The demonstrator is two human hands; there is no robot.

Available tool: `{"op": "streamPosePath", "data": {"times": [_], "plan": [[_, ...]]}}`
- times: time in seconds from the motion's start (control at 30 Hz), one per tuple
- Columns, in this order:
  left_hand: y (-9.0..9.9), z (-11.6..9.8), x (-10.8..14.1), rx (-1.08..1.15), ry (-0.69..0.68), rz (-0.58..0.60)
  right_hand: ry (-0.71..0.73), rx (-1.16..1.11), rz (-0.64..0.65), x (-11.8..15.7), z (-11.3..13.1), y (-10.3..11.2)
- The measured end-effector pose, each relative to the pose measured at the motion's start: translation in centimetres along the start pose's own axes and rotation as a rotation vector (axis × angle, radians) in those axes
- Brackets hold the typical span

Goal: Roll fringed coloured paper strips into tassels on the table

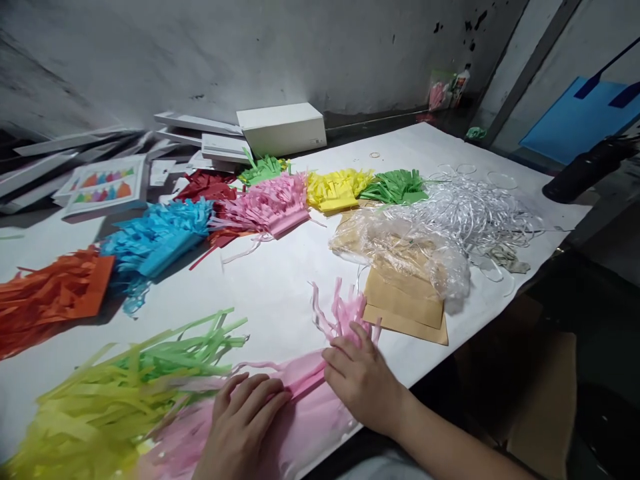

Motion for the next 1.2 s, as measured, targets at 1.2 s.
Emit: {"op": "streamPosePath", "data": {"times": [1.2], "plan": [[0.3,-0.1,-0.6,0.024,0.099,0.048,0.1,0.004,0.136,-2.5,1.4,-1.1]]}}
Point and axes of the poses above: each hand's wrist, its own x-axis away from the middle knuckle, its own y-axis out of the back of the hand, z = x × y, the point moved 1 cm from there along -x, towards the middle knuckle, and after that the axes turned 5 degrees about -x, right-handed, at the moved point
